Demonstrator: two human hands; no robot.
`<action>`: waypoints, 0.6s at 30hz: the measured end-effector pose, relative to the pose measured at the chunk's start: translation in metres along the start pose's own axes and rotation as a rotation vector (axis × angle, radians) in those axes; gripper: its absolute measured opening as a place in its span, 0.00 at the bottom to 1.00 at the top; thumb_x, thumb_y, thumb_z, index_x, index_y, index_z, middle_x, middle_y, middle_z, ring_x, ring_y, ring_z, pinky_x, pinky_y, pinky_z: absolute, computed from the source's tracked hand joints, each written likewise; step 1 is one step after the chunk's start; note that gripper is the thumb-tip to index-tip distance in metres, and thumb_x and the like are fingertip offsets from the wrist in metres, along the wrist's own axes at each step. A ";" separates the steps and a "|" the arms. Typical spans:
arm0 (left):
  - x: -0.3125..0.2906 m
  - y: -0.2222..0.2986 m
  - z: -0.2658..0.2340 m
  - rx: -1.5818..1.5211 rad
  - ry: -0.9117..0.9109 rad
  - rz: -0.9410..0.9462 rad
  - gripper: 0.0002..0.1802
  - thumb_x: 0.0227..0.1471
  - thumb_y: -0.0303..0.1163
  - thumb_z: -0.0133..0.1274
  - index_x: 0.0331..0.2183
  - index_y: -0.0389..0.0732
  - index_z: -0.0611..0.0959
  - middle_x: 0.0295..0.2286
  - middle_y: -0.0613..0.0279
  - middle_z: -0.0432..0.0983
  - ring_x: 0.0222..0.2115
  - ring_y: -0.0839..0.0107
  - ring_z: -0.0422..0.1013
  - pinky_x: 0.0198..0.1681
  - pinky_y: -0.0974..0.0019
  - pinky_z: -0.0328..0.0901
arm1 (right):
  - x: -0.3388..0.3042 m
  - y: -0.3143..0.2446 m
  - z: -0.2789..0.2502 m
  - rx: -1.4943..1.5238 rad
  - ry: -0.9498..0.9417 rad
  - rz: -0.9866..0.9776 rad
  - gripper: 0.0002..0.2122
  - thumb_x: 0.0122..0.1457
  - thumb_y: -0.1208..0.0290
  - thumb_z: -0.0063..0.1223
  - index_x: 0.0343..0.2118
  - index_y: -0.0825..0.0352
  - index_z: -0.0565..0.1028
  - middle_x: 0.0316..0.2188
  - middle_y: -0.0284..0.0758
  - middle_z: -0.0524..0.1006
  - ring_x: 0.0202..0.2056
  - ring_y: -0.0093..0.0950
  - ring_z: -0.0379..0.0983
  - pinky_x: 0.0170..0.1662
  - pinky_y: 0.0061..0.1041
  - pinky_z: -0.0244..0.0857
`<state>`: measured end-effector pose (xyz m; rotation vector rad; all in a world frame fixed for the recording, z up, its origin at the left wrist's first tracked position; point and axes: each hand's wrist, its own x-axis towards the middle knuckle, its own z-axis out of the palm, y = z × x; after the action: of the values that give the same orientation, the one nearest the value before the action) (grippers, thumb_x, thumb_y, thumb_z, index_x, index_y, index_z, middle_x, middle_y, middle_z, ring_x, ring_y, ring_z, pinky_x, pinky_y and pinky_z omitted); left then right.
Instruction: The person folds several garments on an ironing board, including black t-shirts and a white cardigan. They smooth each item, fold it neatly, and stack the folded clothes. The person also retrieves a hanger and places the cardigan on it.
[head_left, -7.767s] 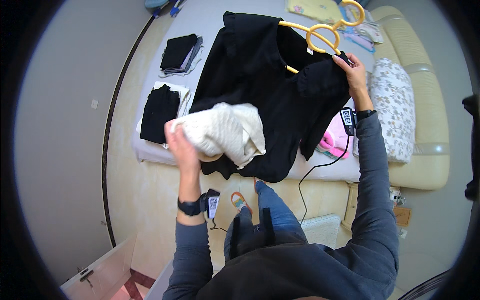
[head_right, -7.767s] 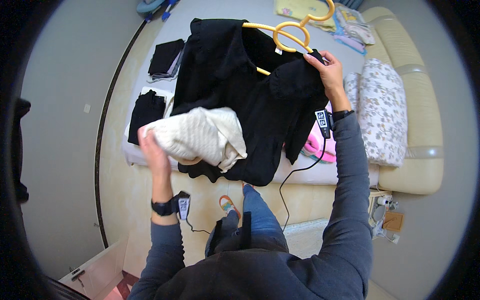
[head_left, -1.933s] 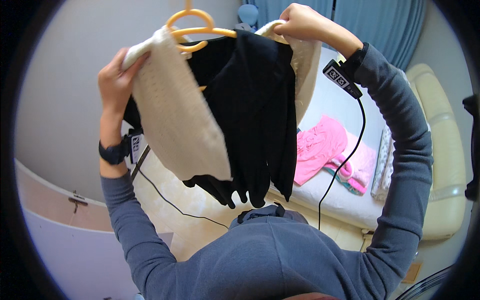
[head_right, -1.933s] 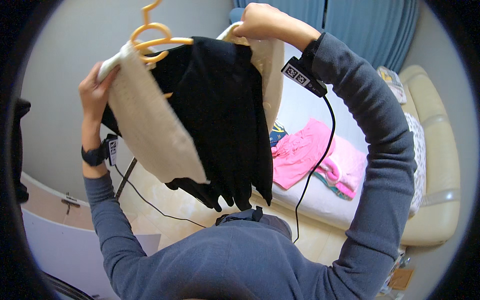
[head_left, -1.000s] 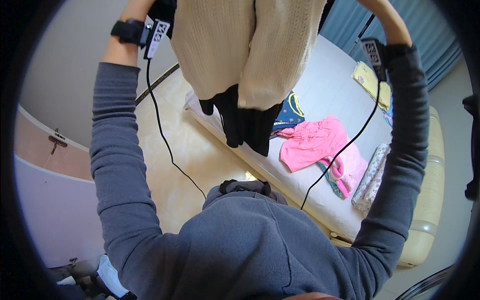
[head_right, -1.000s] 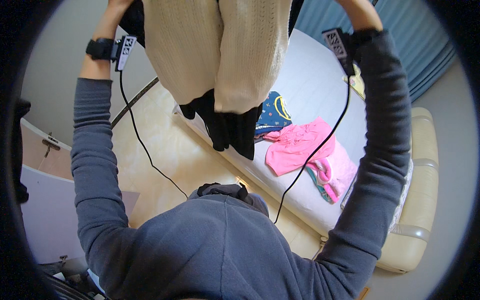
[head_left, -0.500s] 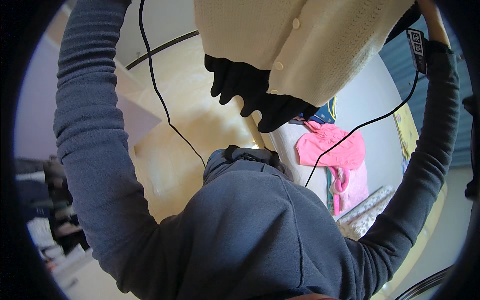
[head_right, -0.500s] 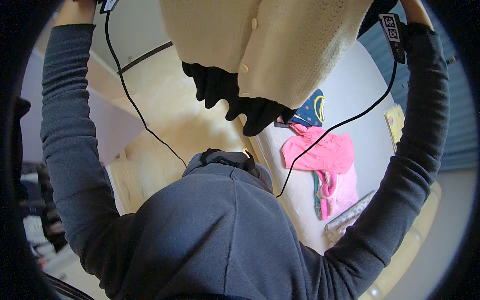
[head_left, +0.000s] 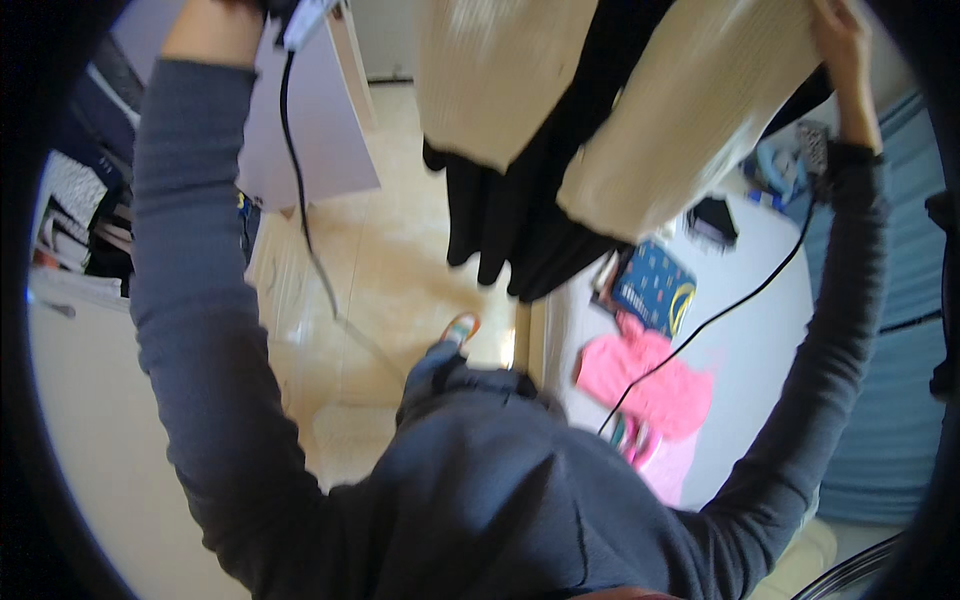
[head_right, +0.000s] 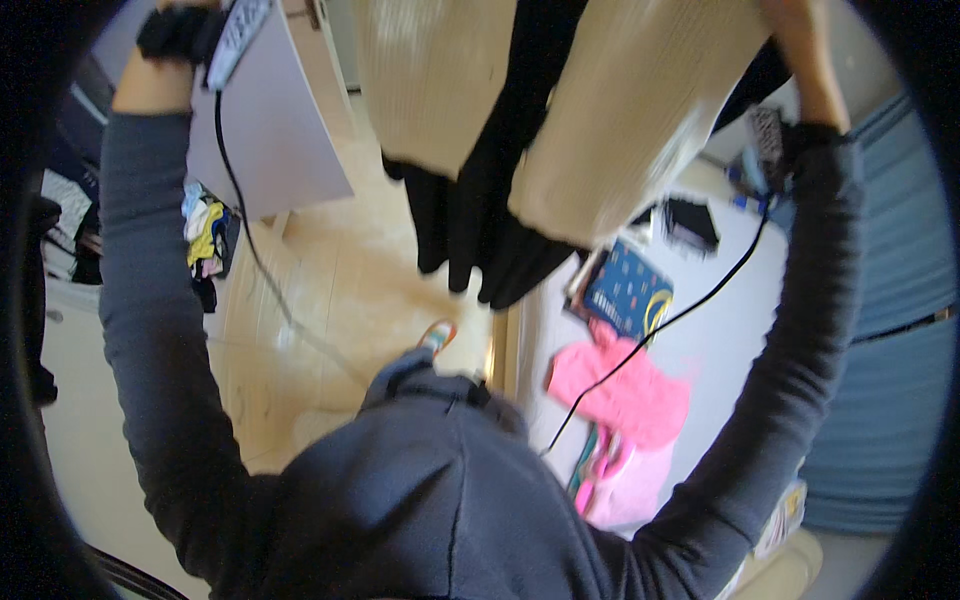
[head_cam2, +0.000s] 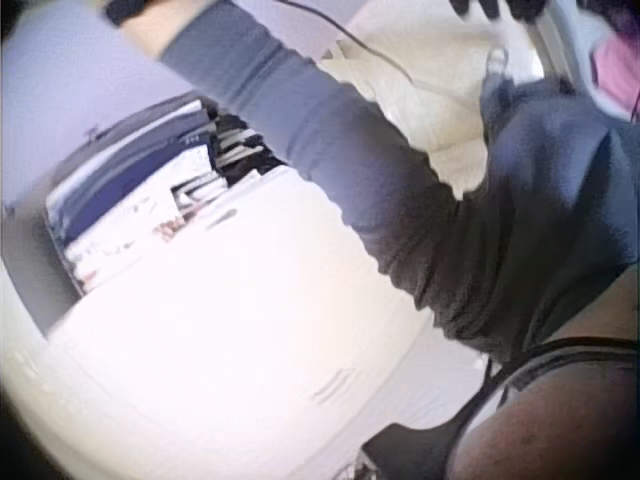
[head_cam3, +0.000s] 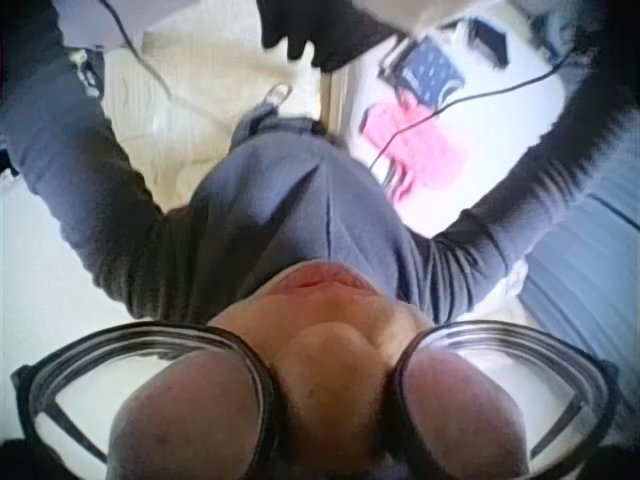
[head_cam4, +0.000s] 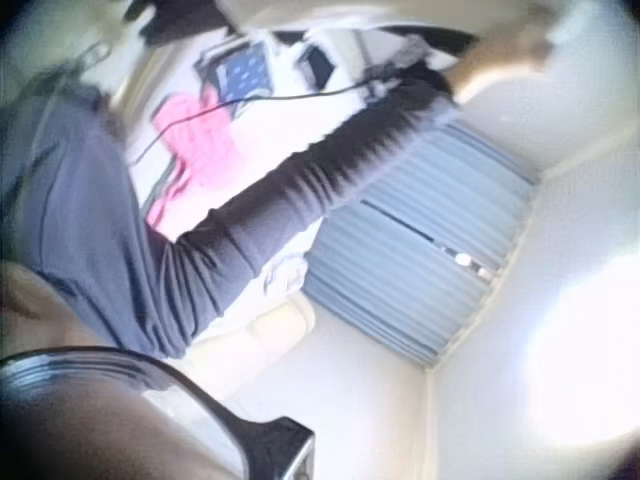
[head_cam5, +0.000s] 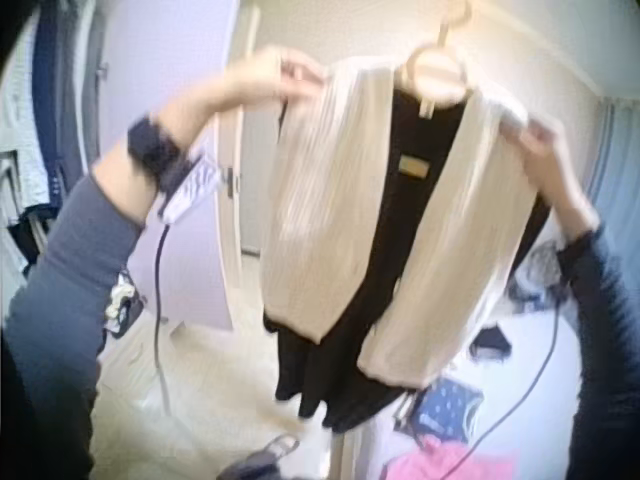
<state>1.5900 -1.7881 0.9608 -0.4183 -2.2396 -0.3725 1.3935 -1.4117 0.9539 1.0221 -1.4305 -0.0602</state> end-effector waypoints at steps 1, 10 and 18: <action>-0.008 0.005 -0.014 0.017 -0.003 -0.078 0.18 0.49 0.40 0.56 0.41 0.41 0.80 0.32 0.62 0.76 0.29 0.74 0.70 0.31 0.68 0.68 | -0.001 -0.005 -0.013 0.556 -0.009 0.452 0.14 0.56 0.64 0.55 0.42 0.67 0.75 0.27 0.26 0.75 0.27 0.17 0.69 0.30 0.17 0.64; -0.066 0.090 -0.047 -1.112 0.227 -0.269 0.23 0.54 0.32 0.52 0.51 0.34 0.70 0.46 0.51 0.70 0.50 0.66 0.65 0.48 0.68 0.64 | 0.031 -0.080 -0.029 1.034 0.012 0.659 0.11 0.53 0.64 0.59 0.32 0.68 0.77 0.21 0.29 0.74 0.24 0.15 0.66 0.28 0.18 0.62; -0.077 0.126 -0.084 0.950 0.176 0.157 0.22 0.52 0.45 0.53 0.44 0.43 0.78 0.40 0.62 0.75 0.41 0.75 0.70 0.44 0.69 0.64 | 0.018 -0.056 0.001 1.429 0.090 0.502 0.09 0.55 0.70 0.57 0.35 0.70 0.76 0.26 0.27 0.76 0.27 0.14 0.68 0.30 0.16 0.63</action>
<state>1.7459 -1.7209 0.9712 -0.0388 -1.9278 0.6988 1.4260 -1.4565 0.9334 1.6630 -1.5272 1.5349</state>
